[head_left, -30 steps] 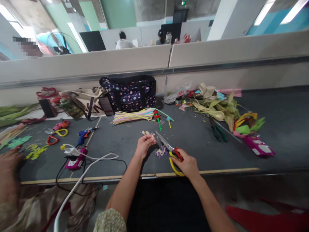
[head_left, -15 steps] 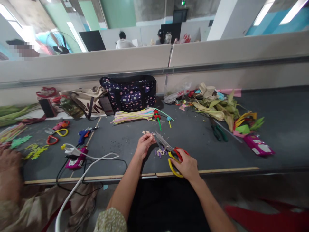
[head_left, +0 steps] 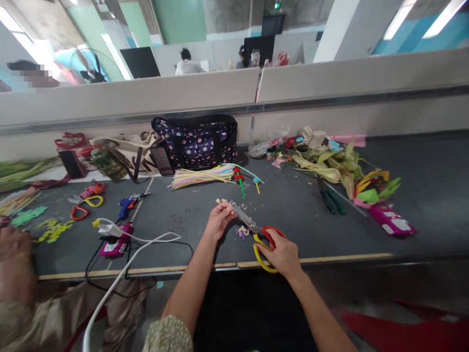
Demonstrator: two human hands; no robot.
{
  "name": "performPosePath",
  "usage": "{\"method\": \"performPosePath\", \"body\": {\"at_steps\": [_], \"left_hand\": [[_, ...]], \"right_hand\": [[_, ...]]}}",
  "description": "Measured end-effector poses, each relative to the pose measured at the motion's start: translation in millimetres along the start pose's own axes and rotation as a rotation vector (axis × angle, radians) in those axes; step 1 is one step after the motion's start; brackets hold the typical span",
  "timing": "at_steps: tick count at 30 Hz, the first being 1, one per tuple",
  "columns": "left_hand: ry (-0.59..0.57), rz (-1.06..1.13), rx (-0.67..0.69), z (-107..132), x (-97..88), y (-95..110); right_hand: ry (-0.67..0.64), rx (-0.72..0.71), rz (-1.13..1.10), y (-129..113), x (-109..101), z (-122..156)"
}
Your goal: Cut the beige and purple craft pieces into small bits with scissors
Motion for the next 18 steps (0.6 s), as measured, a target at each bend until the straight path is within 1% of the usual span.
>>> {"method": "performPosePath", "body": {"at_steps": [4,10,15,18], "left_hand": [[0.001,0.000,-0.014,1.7,1.9,-0.1],[0.008,-0.011,-0.011,0.5,-0.8,-0.4],[0.021,-0.020,-0.025,-1.0,-5.3,-3.9],[0.012,-0.005,-0.037,-0.6,-4.9,-5.5]], "right_hand": [[0.003,-0.011,0.007,-2.1,-0.6,-0.5],[-0.012,-0.006,0.033,-1.3,0.4,-1.2],[0.005,-0.018,0.025,-1.2,1.7,1.4],[0.009,-0.020,0.011,-0.7,2.7,2.6]]}}
Point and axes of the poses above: each hand's wrist, its own z-axis away from the middle knuckle, its own x-axis out of the palm, y = z × x, the point moved 10 cm from there along -z, towards the middle knuckle, and after that the axes turned 2 degrees about y, right-handed, at the moved point
